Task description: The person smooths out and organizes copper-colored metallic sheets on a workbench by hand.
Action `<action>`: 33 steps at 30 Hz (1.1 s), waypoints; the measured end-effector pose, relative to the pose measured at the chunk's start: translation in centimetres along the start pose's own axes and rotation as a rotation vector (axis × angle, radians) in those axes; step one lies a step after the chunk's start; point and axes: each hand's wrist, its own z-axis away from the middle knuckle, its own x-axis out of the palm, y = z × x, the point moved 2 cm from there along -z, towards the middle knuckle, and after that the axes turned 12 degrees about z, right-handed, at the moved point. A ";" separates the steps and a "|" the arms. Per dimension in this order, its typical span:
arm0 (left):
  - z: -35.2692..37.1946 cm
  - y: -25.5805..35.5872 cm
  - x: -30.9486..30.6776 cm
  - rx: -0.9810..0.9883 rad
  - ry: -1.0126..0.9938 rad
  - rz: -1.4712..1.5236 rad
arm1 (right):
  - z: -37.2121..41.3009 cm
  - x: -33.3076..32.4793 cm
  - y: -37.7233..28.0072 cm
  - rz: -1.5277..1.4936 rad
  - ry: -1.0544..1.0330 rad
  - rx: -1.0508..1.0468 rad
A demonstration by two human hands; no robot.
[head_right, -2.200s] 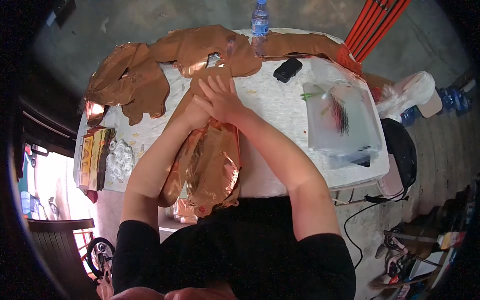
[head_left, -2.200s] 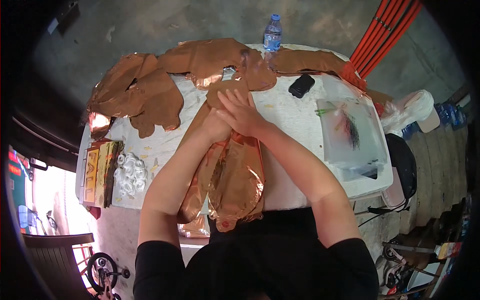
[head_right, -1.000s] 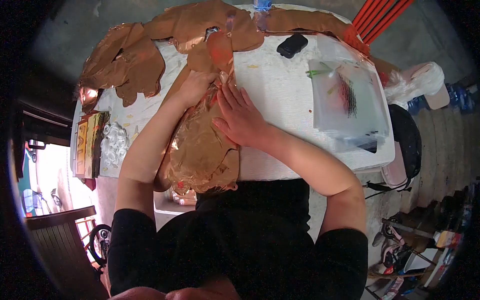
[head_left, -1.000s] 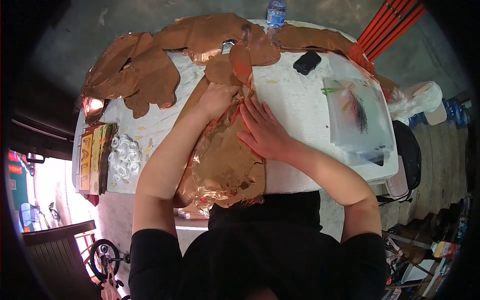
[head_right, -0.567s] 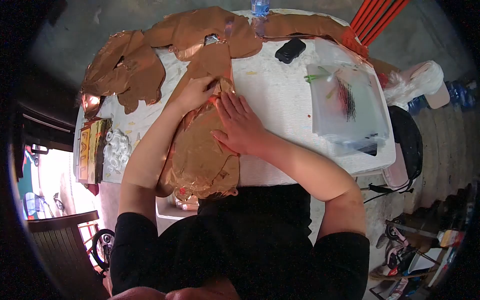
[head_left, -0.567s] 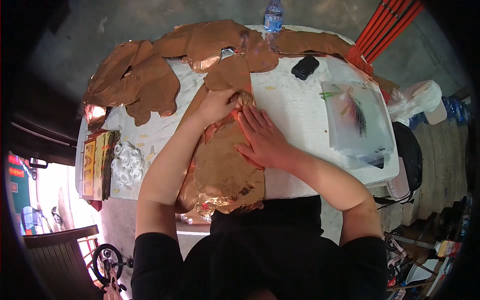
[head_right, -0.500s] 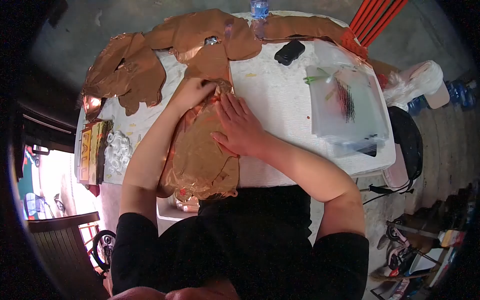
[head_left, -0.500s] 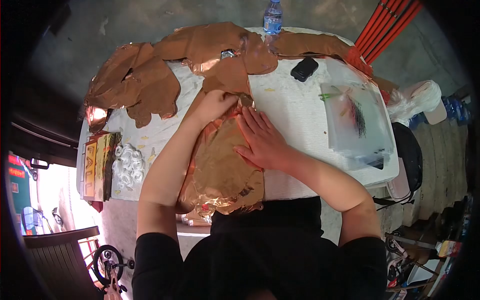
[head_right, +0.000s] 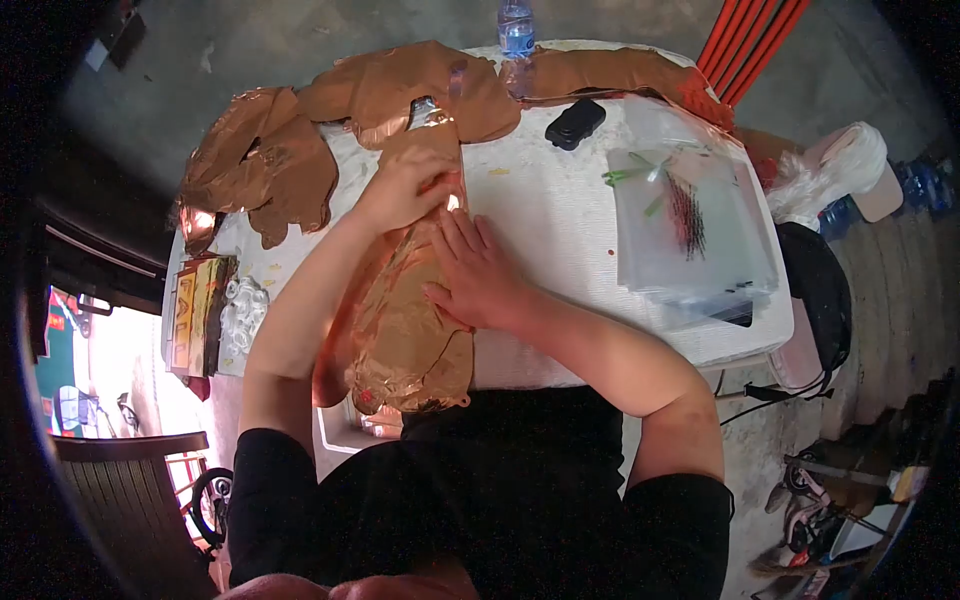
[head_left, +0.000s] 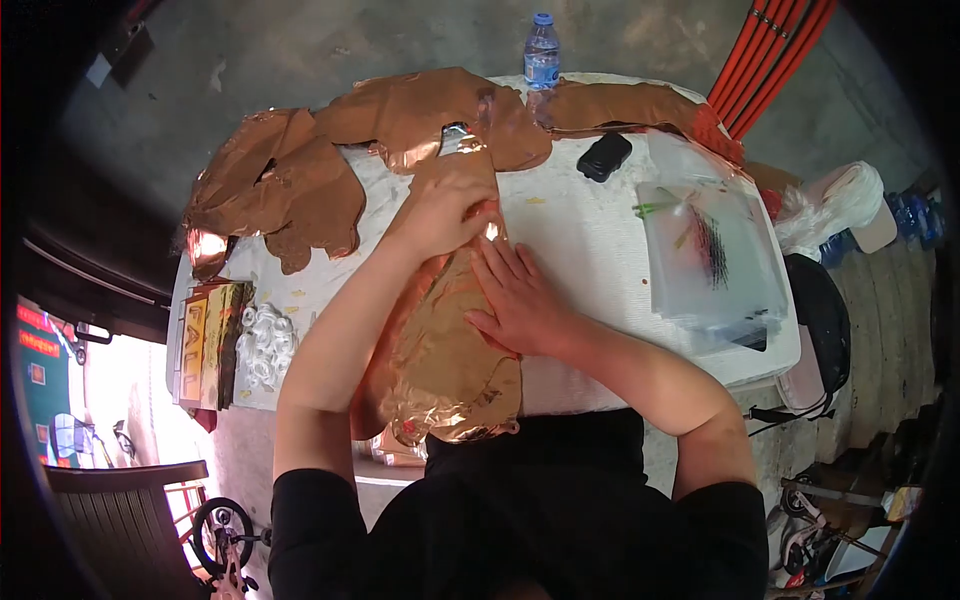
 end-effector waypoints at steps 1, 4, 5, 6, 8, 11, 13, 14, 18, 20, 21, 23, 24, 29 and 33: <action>0.0 0.1 0.5 -0.074 -0.008 -0.007 | 0.0 0.1 0.0 0.003 0.004 0.003; -0.2 0.0 1.2 -0.167 -0.018 -0.051 | 0.0 0.0 -0.1 -0.008 0.045 0.000; -0.3 -0.4 1.5 -0.172 -0.017 -0.051 | 0.0 0.0 -0.1 -0.015 0.037 0.000; -0.4 -0.7 1.6 -0.177 -0.014 -0.053 | -0.1 -0.1 -0.1 -0.022 0.030 -0.001; -0.5 -1.2 1.9 -0.184 0.003 -0.091 | 0.0 0.1 -0.1 -0.015 0.039 -0.006; -0.7 -2.4 2.6 -0.191 0.042 -0.120 | 0.0 0.2 -0.1 -0.004 0.046 -0.017; -1.1 -2.8 2.6 -0.186 0.063 -0.112 | 0.0 0.2 0.0 0.001 0.047 -0.019; -1.3 -3.0 2.5 -0.186 0.060 -0.203 | 0.0 0.2 0.0 -0.003 0.050 -0.017; -1.7 -4.6 2.4 -0.293 0.113 -0.249 | 0.0 0.3 0.0 -0.012 0.052 -0.012; -1.8 -5.0 2.2 -0.292 0.128 -0.234 | 0.0 0.2 0.0 -0.017 0.062 -0.009; -1.8 -5.0 1.9 -0.293 0.147 -0.221 | 0.0 0.1 0.0 -0.022 0.073 -0.011; -1.7 -4.9 1.1 -0.292 0.204 -0.199 | 0.0 0.1 0.0 -0.020 0.062 -0.014; -1.6 -4.6 0.5 -0.290 0.257 -0.175 | 0.0 0.1 0.0 -0.020 0.050 -0.013; 2.4 -1.4 -3.6 -0.427 0.166 -0.163 | 0.0 -0.1 0.0 -0.036 0.043 -0.024; 9.2 3.7 -6.1 -0.612 0.029 -0.211 | -0.3 -0.2 0.0 -0.050 0.032 -0.030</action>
